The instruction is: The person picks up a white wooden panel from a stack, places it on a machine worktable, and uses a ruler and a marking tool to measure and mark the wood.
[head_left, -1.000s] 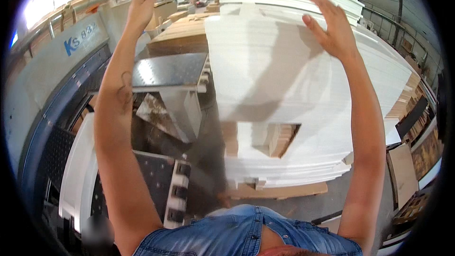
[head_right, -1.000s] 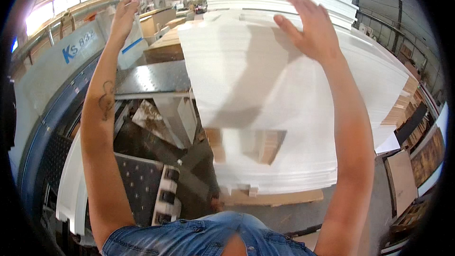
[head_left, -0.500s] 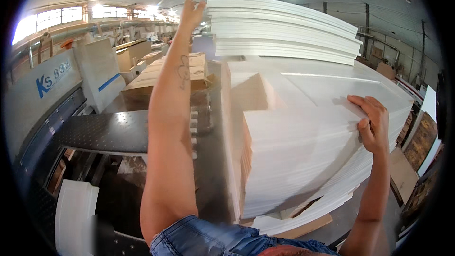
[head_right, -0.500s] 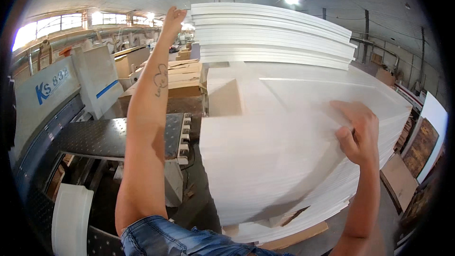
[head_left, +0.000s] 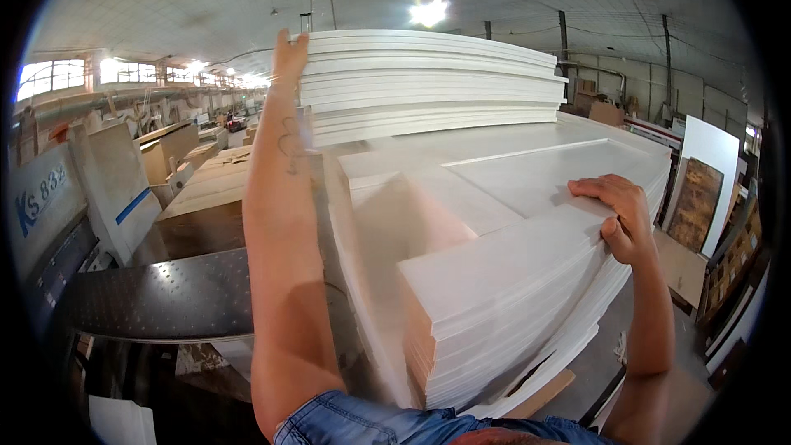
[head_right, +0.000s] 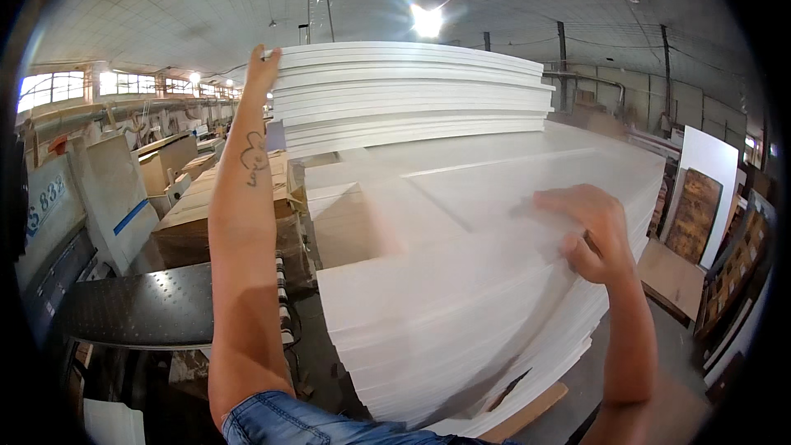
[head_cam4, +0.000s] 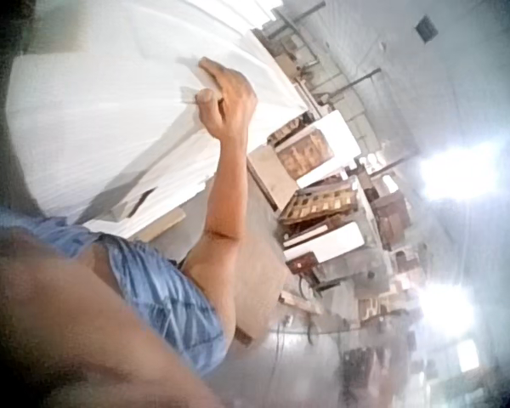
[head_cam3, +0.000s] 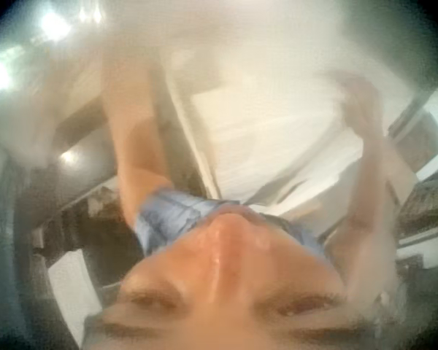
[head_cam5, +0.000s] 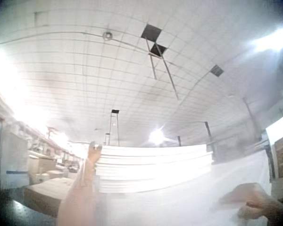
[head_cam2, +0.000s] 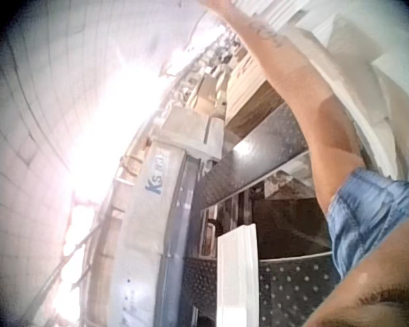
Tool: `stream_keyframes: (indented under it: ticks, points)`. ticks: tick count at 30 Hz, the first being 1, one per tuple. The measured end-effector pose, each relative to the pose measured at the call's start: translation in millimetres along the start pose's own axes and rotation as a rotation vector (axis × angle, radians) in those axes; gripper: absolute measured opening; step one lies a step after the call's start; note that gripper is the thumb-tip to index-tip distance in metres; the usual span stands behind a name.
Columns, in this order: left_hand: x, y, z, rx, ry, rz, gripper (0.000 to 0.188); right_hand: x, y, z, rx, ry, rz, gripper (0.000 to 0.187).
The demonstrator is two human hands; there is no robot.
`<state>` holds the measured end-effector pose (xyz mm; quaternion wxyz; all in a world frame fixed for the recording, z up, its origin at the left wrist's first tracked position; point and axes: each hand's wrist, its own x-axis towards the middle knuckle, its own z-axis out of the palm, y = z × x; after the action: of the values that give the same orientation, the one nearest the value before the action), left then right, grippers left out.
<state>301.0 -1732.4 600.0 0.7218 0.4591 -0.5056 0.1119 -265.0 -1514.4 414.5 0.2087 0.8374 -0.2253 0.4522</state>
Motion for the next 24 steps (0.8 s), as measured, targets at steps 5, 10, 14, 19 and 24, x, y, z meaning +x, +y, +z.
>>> stream_keyframes:
  ticks: [5,10,14,19,24]
  points:
    - [0.4,23.5,-21.3,-0.185,-0.008,0.094,0.076,-4.1,5.1,-3.7,-0.035,-0.02,0.024,0.084]
    - [-49.2,98.2,-40.2,-0.121,-0.105,0.097,0.091,-10.5,6.6,-4.3,-0.042,-0.002,0.009,0.079]
    - [-81.9,166.5,-54.2,-0.146,-0.212,0.162,0.095,-17.6,11.9,-6.6,-0.063,-0.002,0.004,0.072]
    - [-152.5,280.9,-102.8,-0.043,-0.255,0.21,0.095,-10.2,7.2,-17.8,-0.048,-0.043,0.037,0.065]
    - [-222.8,380.6,-141.7,0.032,-0.212,0.196,0.095,48.5,47.7,-45.7,0.681,-0.236,0.475,0.094]
